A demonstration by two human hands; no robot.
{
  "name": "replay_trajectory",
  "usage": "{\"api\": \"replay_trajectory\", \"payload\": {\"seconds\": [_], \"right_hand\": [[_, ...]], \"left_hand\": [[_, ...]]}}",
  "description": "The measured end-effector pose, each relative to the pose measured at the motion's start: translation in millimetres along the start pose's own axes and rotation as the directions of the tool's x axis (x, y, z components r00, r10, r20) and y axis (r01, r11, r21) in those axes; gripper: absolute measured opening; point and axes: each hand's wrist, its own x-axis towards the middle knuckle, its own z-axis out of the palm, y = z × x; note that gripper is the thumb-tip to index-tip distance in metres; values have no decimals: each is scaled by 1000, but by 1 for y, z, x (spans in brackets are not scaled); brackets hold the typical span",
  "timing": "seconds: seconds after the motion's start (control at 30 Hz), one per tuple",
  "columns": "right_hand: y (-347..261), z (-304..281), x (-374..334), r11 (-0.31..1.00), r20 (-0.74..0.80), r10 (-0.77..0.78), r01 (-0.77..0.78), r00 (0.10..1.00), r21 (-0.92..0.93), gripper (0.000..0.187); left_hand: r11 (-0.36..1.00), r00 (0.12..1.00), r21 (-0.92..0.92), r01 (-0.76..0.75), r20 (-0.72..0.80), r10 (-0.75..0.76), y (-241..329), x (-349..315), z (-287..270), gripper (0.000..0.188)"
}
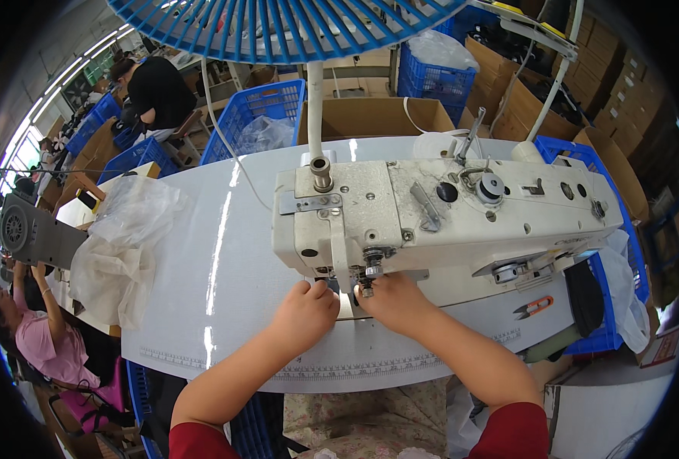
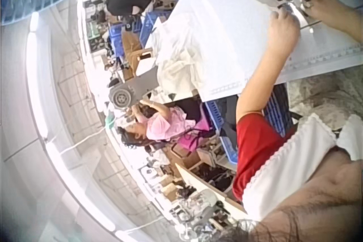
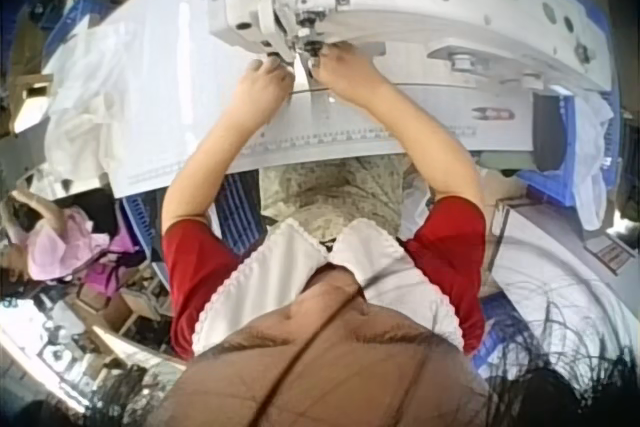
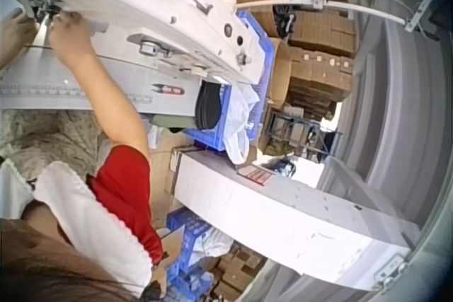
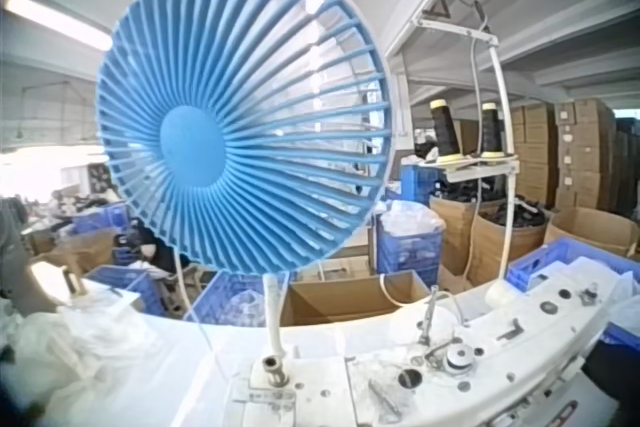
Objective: The person sews pieces of black fabric together using an industrial sewing machine, then trims the thread with thread snips.
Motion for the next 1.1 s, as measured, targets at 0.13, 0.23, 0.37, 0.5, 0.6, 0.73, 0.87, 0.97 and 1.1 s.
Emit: {"api": "replay_trajectory", "payload": {"seconds": [0.13,0.23,0.37,0.5,0.6,0.73,0.87,0.97,1.1], "right_hand": [[-4,0,-2,998,73,9,-4,997,-65,20],[-6,0,-2,996,41,23,-20,999,-87,22],[-9,7,2,996,-6,70,-71,997,-47,15],[-11,5,7,996,-7,86,-86,996,-36,10],[-9,9,5,996,-22,71,-73,997,-59,6],[-12,4,4,993,29,92,-90,995,-76,17],[-11,6,-2,994,111,82,-74,990,-82,31],[-12,7,-1,992,107,94,-84,990,-92,31],[-11,7,0,990,136,111,-98,984,-96,32]], "left_hand": [[1000,1000,-2,18,-6,-18,1,4,2,11],[1000,999,-5,30,-29,-30,1,5,4,12],[997,996,-7,71,-53,-71,1,7,10,11],[996,994,-31,87,-58,-89,-1,9,9,12],[989,991,-66,134,-2,-135,0,11,9,13],[988,989,-64,143,35,-141,0,6,10,18],[995,995,-42,91,-34,-93,-1,3,15,22],[994,995,-38,100,21,-99,0,5,13,22],[994,995,-36,104,11,-104,0,6,12,23]]}}
